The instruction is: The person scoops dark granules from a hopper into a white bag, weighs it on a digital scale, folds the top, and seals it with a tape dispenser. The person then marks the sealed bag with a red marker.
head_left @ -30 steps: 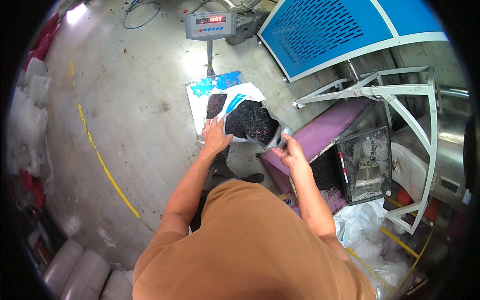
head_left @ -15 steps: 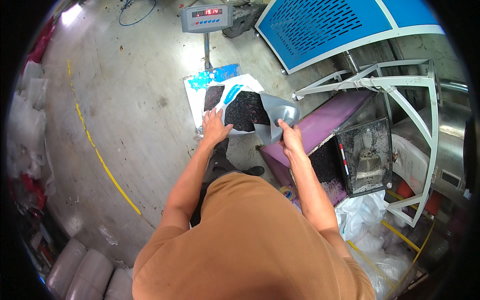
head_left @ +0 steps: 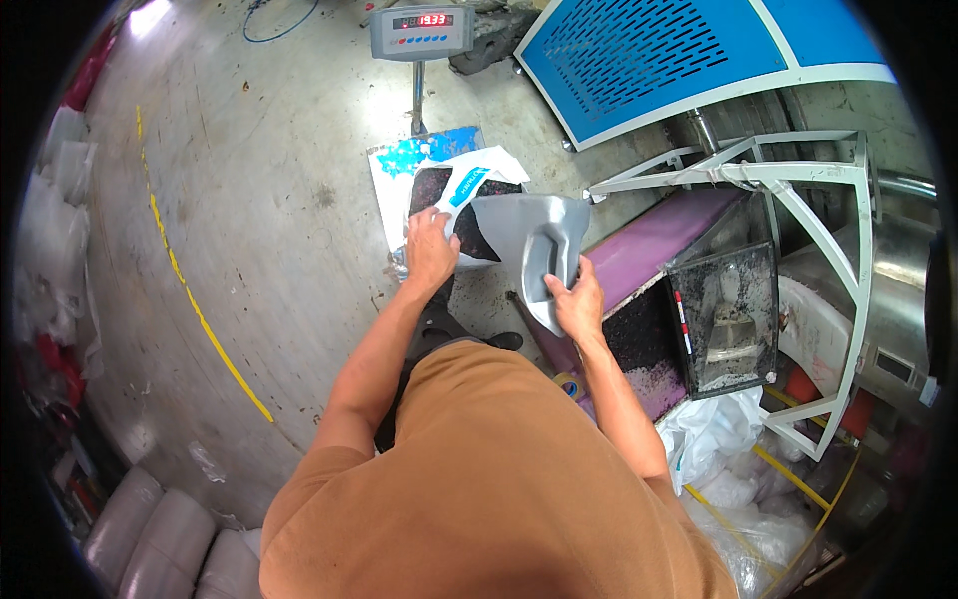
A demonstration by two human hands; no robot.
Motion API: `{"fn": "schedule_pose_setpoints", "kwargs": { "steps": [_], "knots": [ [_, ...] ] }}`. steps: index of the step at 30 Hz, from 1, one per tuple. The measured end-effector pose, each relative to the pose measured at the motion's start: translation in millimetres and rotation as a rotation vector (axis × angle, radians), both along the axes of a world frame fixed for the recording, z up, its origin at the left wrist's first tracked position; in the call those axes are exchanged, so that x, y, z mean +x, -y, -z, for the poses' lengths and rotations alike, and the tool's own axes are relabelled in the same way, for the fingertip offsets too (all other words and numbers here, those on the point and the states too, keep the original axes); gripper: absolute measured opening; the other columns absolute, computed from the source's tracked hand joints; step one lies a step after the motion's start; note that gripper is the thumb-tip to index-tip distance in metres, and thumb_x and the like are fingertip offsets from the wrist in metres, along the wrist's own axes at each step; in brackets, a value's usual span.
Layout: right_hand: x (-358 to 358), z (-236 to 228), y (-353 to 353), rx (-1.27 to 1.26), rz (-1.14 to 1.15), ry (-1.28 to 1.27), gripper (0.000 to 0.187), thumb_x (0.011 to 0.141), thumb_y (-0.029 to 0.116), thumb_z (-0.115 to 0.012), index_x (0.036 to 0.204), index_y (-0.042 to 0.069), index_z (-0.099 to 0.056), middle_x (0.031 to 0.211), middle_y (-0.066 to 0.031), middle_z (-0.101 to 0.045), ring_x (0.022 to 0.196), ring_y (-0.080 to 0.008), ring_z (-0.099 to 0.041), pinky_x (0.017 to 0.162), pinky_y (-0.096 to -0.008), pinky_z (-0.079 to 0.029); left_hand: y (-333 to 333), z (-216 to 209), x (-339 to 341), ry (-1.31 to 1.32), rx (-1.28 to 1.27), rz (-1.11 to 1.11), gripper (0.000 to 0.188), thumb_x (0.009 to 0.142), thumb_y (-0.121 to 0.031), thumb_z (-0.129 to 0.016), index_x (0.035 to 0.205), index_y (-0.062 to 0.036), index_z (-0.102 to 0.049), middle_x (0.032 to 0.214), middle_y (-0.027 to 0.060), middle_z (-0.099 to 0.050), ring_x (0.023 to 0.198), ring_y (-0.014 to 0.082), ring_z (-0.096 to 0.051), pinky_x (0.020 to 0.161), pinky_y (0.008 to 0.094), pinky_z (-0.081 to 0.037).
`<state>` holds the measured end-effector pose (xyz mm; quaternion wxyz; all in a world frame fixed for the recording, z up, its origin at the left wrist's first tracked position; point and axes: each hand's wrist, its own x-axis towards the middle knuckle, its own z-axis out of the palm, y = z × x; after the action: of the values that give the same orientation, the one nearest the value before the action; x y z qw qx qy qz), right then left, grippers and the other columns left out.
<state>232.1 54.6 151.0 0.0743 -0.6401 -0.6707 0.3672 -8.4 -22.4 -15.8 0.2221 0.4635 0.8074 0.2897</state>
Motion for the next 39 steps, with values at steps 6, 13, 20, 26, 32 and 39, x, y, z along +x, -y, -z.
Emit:
{"fn": "schedule_pose_setpoints", "kwargs": {
  "steps": [6,13,20,26,32,39],
  "knots": [
    [74,49,6,-0.178,0.238,-0.405,0.051,0.091,0.0,-0.074,0.137,-0.004,-0.052,0.124,-0.0173,-0.069,0.115,-0.0243,-0.065,0.102,-0.0362,-0.049,-5,35,35,-0.062,-0.166,0.419,0.022,0.091,-0.016,-0.061,0.1,-0.0018,-0.075,0.111,0.0175,-0.073,0.106,0.0375,-0.065,0.092,0.049,-0.054],
    [68,41,24,-0.132,0.272,-0.396,0.044,0.09,-0.003,-0.074,0.131,-0.002,-0.056,0.116,-0.0102,-0.069,0.105,-0.0173,-0.065,0.097,-0.0321,-0.051,-15,87,46,-0.405,-0.375,0.56,0.027,0.096,-0.021,-0.057,0.104,-0.0056,-0.079,0.112,0.0148,-0.074,0.11,0.03,-0.066,0.091,0.0414,-0.054],
    [58,63,21,-0.024,0.084,-0.2,0.057,0.089,0.01,-0.078,0.139,0.0,-0.054,0.126,-0.0225,-0.07,0.118,-0.0351,-0.067,0.104,-0.0425,-0.05,-2,85,38,-0.249,-0.558,0.567,0.026,0.095,-0.02,-0.059,0.099,-0.009,-0.082,0.11,0.0156,-0.077,0.105,0.0292,-0.073,0.087,0.0402,-0.059],
    [26,24,27,-0.012,-0.121,-0.101,0.055,0.088,0.011,-0.078,0.136,0.0,-0.055,0.125,-0.027,-0.068,0.117,-0.0432,-0.067,0.101,-0.0465,-0.051,51,96,32,-0.271,-0.507,0.583,0.025,0.093,-0.019,-0.06,0.096,-0.0067,-0.081,0.11,0.0148,-0.077,0.106,0.0297,-0.073,0.087,0.0409,-0.061],
    [27,24,38,0.023,-0.212,-0.12,0.055,0.088,0.009,-0.076,0.138,0.0,-0.053,0.125,-0.0301,-0.065,0.12,-0.0495,-0.062,0.101,-0.0515,-0.049,55,104,16,-0.134,-0.572,0.477,0.019,0.088,-0.016,-0.064,0.095,-0.0041,-0.078,0.104,0.0192,-0.077,0.1,0.0376,-0.075,0.086,0.0483,-0.06],
    [51,19,18,0.094,-0.096,-0.078,0.057,0.089,0.011,-0.078,0.139,0.0,-0.053,0.129,-0.0285,-0.065,0.121,-0.0478,-0.062,0.102,-0.0499,-0.049,-33,59,18,0.123,-0.201,0.036,0.078,0.084,-0.009,-0.067,0.15,0.0122,-0.032,0.15,0.0407,-0.04,0.137,0.0547,-0.045,0.117,0.0561,-0.039]
  ]
}}
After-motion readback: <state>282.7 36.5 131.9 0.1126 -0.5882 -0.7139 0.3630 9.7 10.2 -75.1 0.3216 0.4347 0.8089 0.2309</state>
